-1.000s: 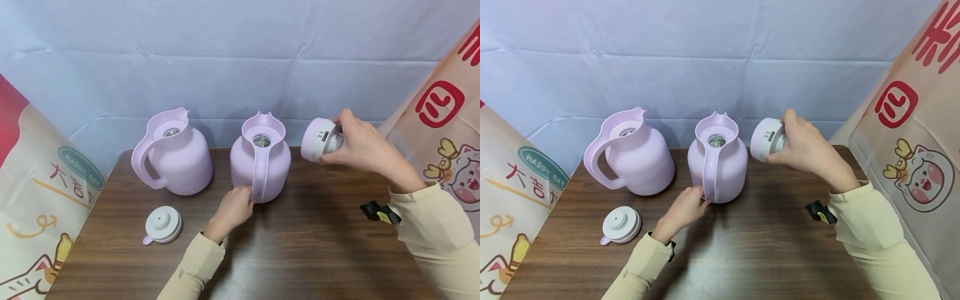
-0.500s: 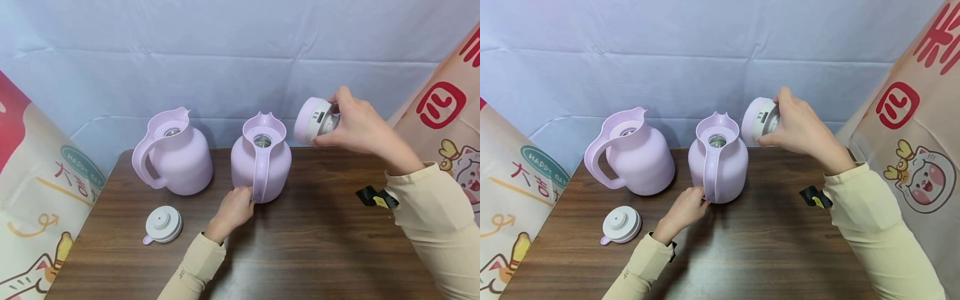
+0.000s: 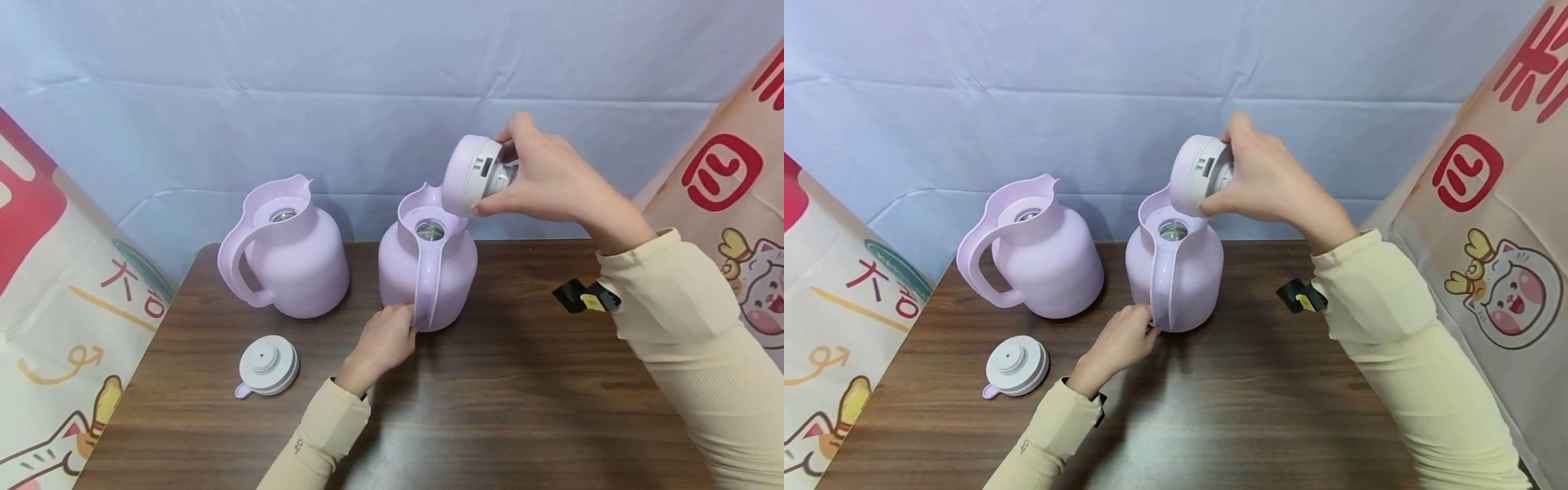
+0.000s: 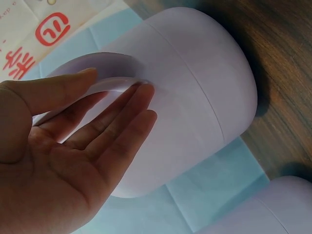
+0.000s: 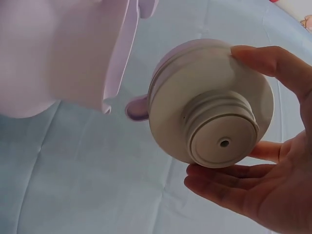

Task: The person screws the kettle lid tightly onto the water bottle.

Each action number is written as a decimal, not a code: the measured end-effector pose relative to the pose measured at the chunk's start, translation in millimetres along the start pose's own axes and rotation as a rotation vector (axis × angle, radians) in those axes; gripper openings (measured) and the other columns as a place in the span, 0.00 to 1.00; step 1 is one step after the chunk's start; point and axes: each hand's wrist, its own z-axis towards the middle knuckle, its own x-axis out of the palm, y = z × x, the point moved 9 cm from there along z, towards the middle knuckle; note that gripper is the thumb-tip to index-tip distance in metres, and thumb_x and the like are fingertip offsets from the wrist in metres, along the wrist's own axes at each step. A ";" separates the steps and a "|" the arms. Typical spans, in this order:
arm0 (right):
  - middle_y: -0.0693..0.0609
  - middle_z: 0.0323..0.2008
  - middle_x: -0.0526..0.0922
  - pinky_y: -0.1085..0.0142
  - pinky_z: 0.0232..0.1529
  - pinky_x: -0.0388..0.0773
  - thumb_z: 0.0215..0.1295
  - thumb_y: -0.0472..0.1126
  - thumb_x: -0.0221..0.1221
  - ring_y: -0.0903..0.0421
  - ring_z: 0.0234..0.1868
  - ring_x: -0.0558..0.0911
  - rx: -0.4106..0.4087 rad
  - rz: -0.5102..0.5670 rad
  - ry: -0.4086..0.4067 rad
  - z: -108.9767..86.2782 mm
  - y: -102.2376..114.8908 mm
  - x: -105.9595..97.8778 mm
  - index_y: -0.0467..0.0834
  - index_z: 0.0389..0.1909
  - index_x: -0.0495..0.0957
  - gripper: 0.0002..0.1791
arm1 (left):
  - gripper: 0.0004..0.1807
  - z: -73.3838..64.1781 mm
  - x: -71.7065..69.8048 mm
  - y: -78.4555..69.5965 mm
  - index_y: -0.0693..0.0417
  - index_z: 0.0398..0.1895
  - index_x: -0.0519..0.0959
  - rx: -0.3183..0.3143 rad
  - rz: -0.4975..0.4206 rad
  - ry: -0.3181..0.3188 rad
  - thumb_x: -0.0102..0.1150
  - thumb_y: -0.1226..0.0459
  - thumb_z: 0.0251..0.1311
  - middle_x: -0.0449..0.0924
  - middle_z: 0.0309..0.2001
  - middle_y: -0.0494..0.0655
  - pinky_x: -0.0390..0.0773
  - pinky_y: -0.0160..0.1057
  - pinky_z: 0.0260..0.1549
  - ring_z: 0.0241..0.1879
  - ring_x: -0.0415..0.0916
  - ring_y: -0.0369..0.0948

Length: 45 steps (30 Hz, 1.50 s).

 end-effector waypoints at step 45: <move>0.44 0.43 0.72 0.59 0.43 0.67 0.39 0.47 0.71 0.48 0.41 0.73 0.017 0.192 0.084 41.6 13.5 63.2 0.38 0.49 0.57 0.40 | 0.06 1.7 1.5 -0.4 0.55 0.22 0.73 -0.010 0.018 -0.001 0.58 0.72 0.49 0.77 0.25 0.48 0.74 0.45 0.24 0.28 0.78 0.47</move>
